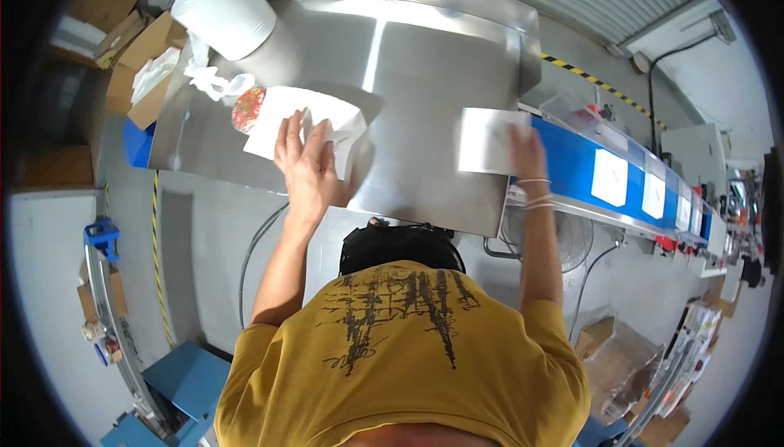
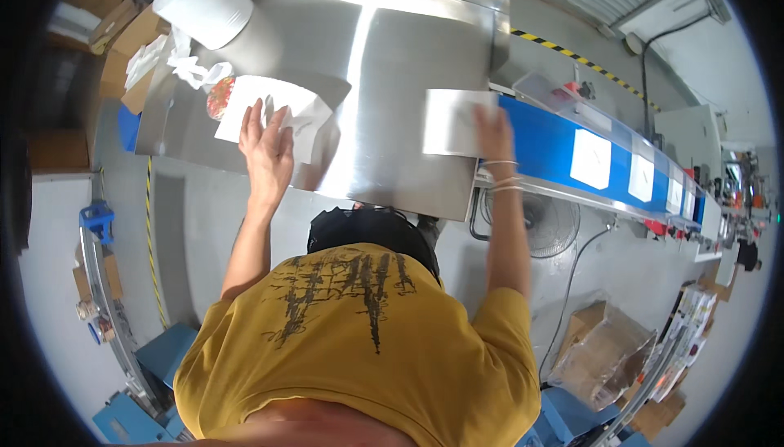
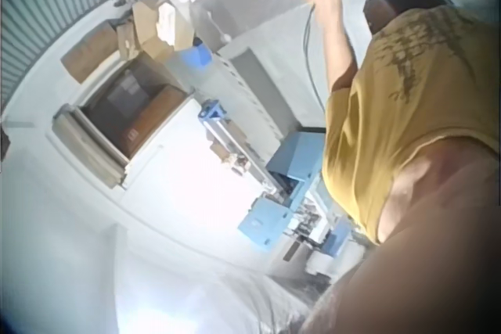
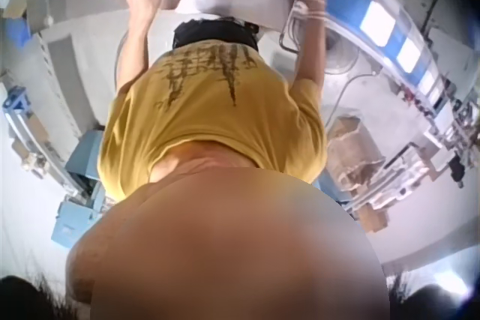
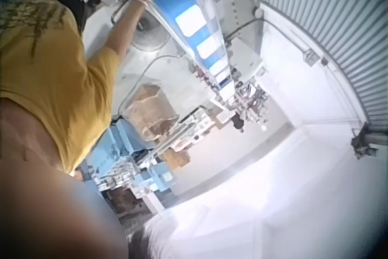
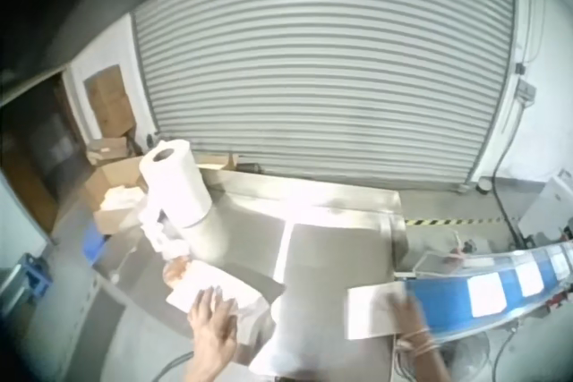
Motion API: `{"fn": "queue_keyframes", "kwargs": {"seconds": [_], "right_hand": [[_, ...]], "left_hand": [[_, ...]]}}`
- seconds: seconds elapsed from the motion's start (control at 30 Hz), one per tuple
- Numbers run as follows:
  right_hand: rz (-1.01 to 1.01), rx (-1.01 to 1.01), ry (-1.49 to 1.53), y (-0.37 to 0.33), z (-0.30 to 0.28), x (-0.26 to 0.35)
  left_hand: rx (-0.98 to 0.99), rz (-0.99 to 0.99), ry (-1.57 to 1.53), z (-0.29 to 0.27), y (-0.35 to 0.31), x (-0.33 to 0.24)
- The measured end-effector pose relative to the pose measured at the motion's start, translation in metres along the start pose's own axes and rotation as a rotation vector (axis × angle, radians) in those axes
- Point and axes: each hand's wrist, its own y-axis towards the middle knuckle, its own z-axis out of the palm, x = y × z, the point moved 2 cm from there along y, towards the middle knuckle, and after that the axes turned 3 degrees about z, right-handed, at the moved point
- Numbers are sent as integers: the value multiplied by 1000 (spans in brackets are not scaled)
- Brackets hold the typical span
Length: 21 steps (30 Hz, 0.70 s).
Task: Inspecting and moving stacks of paper filters from production machinery to a sorting conveyor belt.
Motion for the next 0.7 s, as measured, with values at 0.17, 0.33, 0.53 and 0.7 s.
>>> {"fn": "queue_keyframes", "kwargs": {"seconds": [0.17,0.33,0.53,0.7], "right_hand": [[353,-319,-669,6,-89,99],[-185,172,-258,17,5,202],[-543,531,167,19,126,275],[84,620,656,1,103,227]], "left_hand": [[-47,44,19,3,-6,2],[-44,91,7,4,-6,3],[41,112,-66,-2,2,3],[-8,45,-24,-6,0,15]]}}
